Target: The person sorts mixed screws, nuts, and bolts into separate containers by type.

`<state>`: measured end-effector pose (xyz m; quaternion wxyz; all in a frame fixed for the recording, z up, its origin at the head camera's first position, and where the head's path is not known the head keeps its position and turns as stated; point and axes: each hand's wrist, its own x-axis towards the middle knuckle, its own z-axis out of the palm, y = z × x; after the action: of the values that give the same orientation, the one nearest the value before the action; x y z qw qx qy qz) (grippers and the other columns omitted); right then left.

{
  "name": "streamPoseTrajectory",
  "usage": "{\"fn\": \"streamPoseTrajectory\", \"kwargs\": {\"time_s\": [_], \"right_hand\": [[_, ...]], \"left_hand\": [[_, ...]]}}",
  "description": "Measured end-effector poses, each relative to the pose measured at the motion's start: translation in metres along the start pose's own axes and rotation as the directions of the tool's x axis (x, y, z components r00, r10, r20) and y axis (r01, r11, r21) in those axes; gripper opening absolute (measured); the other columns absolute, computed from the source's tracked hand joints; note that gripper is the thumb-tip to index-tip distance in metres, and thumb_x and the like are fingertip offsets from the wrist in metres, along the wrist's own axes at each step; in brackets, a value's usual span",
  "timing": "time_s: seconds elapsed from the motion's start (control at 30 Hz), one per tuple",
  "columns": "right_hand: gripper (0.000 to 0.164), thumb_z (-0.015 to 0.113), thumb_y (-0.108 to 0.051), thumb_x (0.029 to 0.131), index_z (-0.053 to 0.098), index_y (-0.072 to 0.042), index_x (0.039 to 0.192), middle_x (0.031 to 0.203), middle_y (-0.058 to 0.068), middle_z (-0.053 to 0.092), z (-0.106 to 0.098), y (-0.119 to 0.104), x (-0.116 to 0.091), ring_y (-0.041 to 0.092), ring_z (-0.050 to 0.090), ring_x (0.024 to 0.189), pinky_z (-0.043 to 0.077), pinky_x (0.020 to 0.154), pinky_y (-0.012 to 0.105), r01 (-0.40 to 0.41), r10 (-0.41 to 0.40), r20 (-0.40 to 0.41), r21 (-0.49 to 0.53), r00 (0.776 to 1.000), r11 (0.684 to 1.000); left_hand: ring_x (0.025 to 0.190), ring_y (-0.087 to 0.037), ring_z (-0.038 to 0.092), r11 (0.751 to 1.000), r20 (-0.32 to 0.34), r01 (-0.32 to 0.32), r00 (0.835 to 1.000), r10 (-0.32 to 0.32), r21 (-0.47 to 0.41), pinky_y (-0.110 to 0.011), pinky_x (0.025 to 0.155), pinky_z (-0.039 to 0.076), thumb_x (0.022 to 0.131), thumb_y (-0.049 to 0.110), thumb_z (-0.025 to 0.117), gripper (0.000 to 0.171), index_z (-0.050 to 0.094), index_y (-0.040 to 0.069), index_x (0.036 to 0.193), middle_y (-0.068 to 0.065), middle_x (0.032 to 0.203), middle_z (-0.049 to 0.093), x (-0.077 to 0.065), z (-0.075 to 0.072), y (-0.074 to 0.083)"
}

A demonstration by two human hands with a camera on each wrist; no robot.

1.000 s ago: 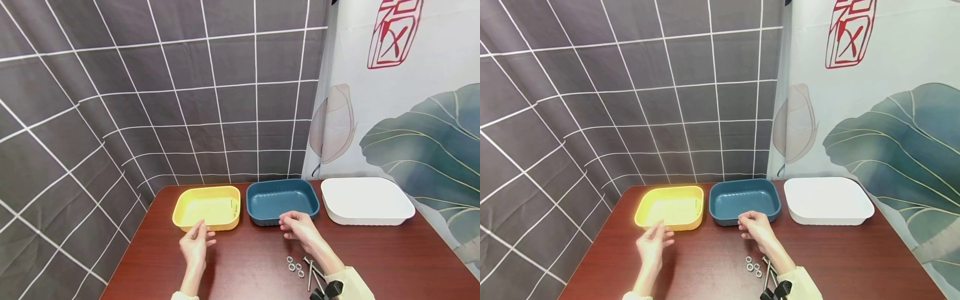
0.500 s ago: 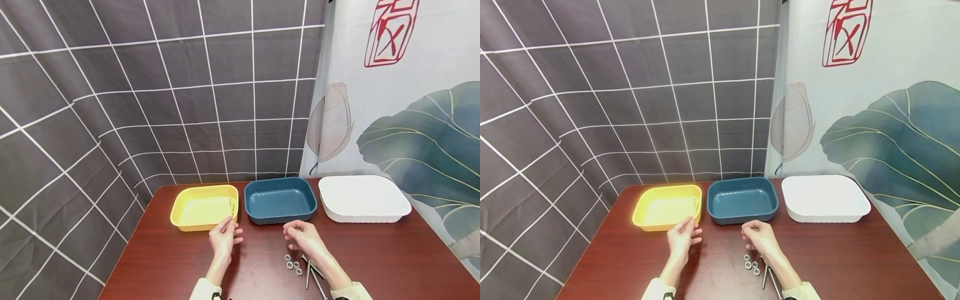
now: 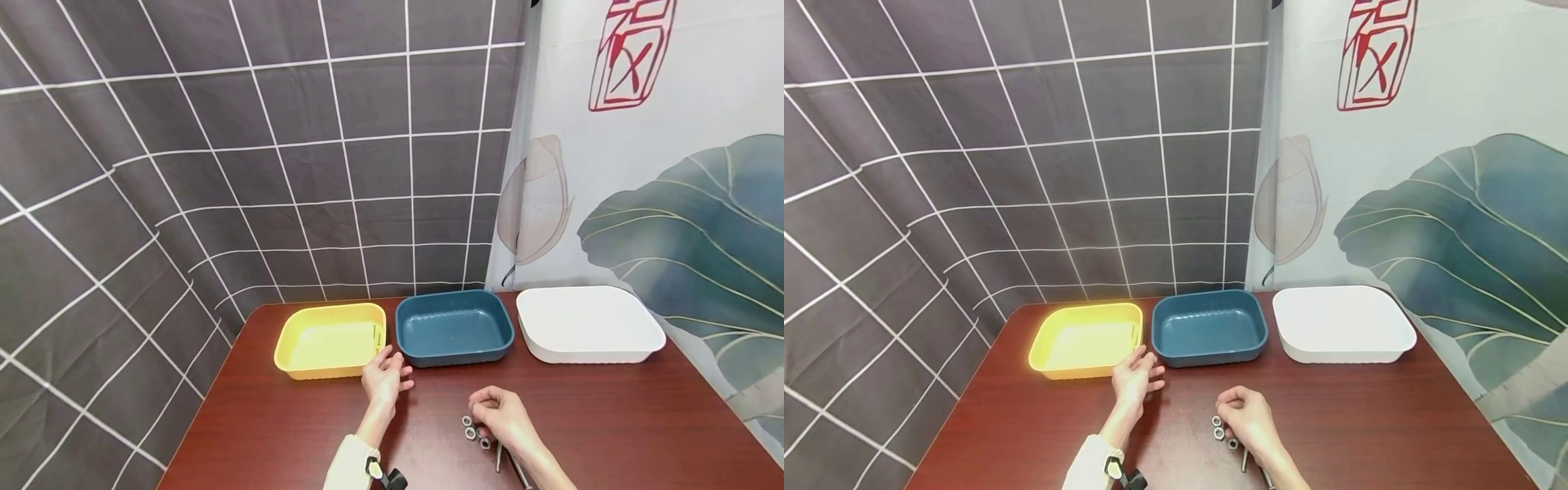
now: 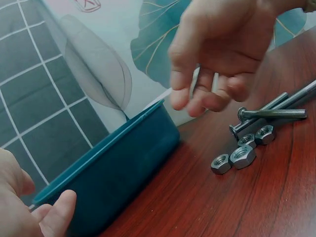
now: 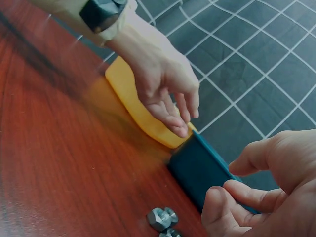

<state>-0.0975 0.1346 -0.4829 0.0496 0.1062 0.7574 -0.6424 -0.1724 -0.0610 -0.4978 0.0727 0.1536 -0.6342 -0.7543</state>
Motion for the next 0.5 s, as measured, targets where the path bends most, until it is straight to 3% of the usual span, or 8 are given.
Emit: {"fn": "streamPoseTrajectory", "kwargs": {"time_s": [0.23, 0.5], "right_hand": [[0.012, 0.063, 0.007, 0.077, 0.065, 0.005, 0.089, 0.072, 0.005, 0.063, 0.001, 0.008, -0.005, 0.018, 0.057, 0.053, 0.054, 0.045, 0.026, 0.034, -0.037, -0.034, -0.089, 0.999, 0.995], [0.014, 0.065, 0.005, 0.071, 0.065, 0.000, 0.085, 0.069, 0.002, 0.063, 0.001, 0.013, -0.009, 0.020, 0.061, 0.052, 0.053, 0.044, 0.027, 0.099, -0.114, -0.068, -0.197, 0.991, 0.975]], "left_hand": [[0.070, -0.025, 0.071, 1.000, -0.033, -0.008, 0.999, 0.008, -0.009, -0.030, 0.048, 0.060, 0.093, -0.001, 0.063, 0.045, 0.054, -0.012, 0.136, -0.018, 0.093, 0.064, 0.005, 0.009, -0.004], [0.063, -0.016, 0.066, 1.000, -0.050, -0.010, 0.999, 0.011, 0.018, -0.028, 0.047, 0.060, 0.094, 0.000, 0.063, 0.047, 0.051, -0.012, 0.138, -0.016, 0.092, 0.062, 0.008, 0.020, -0.004]]}}
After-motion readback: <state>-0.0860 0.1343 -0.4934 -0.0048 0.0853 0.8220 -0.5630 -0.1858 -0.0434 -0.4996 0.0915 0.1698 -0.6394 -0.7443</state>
